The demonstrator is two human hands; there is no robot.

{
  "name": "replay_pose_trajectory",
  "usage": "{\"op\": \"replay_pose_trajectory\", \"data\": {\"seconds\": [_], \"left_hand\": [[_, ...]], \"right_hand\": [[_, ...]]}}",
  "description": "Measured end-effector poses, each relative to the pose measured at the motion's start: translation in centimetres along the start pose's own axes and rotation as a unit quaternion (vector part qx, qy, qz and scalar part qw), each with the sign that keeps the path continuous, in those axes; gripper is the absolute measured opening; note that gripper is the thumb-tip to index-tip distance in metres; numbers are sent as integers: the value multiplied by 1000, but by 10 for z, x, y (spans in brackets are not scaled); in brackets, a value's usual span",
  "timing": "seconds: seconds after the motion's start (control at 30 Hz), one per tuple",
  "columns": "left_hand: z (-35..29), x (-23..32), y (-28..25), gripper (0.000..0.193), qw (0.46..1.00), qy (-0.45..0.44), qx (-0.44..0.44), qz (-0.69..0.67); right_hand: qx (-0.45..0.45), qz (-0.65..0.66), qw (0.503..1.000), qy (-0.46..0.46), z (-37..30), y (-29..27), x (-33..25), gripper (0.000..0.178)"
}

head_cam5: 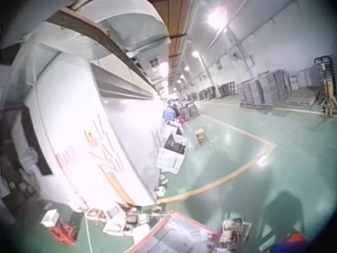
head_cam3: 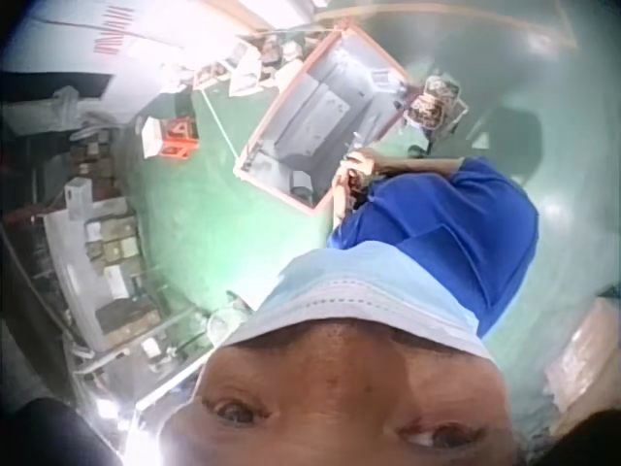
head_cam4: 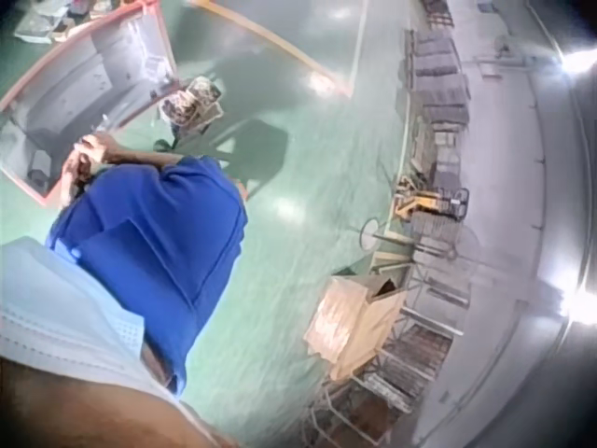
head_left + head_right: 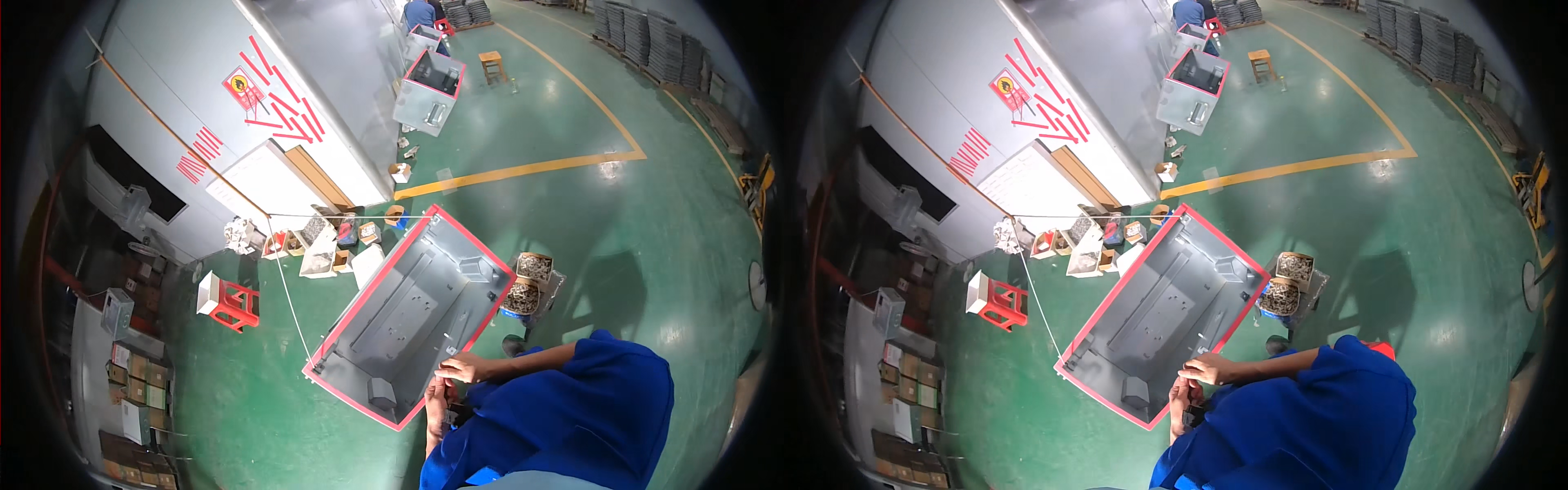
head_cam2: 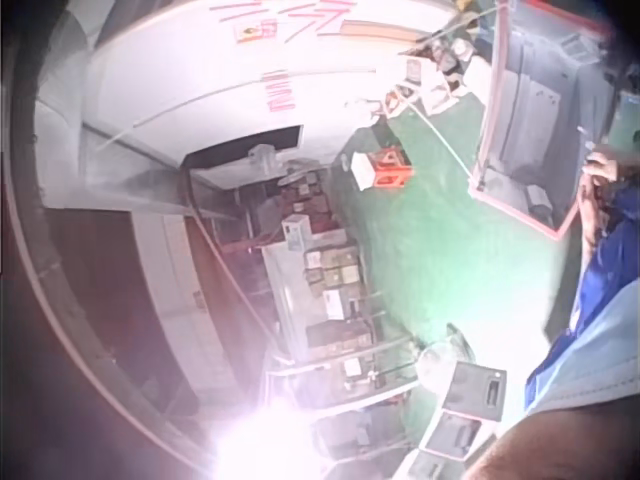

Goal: Installing small fasteners and plastic components into pre-painted metal electrical boxes or enclosures.

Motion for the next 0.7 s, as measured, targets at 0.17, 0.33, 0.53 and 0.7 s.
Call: {"op": "replay_pose_trajectory", "data": {"seconds": [0.17,0.33,0.53,0.7], "left_hand": [[13,-1,9,33,1000,-12,-7,-8],[27,-5,23,38,998,-52,8,-46],[55,-22,22,48,996,-83,-34,1],[32,-30,26,26,983,-118,-112,-87]], "right_hand": [[-8,33,999,-14,2,-18,1,36],[-24,70,997,28,0,-33,8,34],[-95,23,992,83,2,-45,19,20],[-62,181,978,81,3,-43,-15,20]]}}
Point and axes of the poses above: each hand's wrist, its own z-axis towards the middle knuckle, its own y-axis out of the palm, x = y × z, the point moved 6 cm from there along z, towards the middle knuckle, and after that the axes turned 15 degrees about -y, right-handed, at the moved point
